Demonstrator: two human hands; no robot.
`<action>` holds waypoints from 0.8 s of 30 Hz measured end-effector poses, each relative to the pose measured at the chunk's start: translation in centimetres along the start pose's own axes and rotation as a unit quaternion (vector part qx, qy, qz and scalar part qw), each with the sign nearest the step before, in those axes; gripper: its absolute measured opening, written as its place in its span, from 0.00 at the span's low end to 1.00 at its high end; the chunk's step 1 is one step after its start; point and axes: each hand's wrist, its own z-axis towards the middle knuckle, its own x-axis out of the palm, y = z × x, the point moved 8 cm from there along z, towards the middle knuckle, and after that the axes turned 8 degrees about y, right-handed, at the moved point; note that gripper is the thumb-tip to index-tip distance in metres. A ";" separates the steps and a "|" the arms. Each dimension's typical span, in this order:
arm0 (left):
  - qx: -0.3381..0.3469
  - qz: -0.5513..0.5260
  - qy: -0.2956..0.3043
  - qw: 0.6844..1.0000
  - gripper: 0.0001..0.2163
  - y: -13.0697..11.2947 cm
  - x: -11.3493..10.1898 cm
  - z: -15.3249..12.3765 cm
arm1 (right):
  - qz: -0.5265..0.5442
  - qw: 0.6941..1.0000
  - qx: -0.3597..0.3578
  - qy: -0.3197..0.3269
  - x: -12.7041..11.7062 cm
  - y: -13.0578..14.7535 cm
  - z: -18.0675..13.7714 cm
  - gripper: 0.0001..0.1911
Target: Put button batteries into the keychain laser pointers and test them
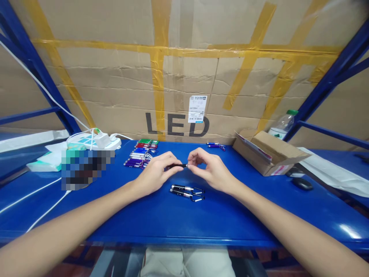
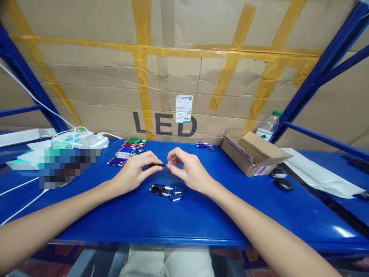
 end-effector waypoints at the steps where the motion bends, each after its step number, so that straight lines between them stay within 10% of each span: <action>1: 0.005 0.005 0.004 1.000 0.07 -0.1 0.0 0.0 | 0.004 1.000 0.001 0.006 0.1 -0.1 0.0 0.04; 24: 0.161 0.201 0.001 0.966 0.09 -2.8 -0.2 -0.8 | 0.336 0.921 0.195 0.040 2.1 -4.4 -0.1 0.21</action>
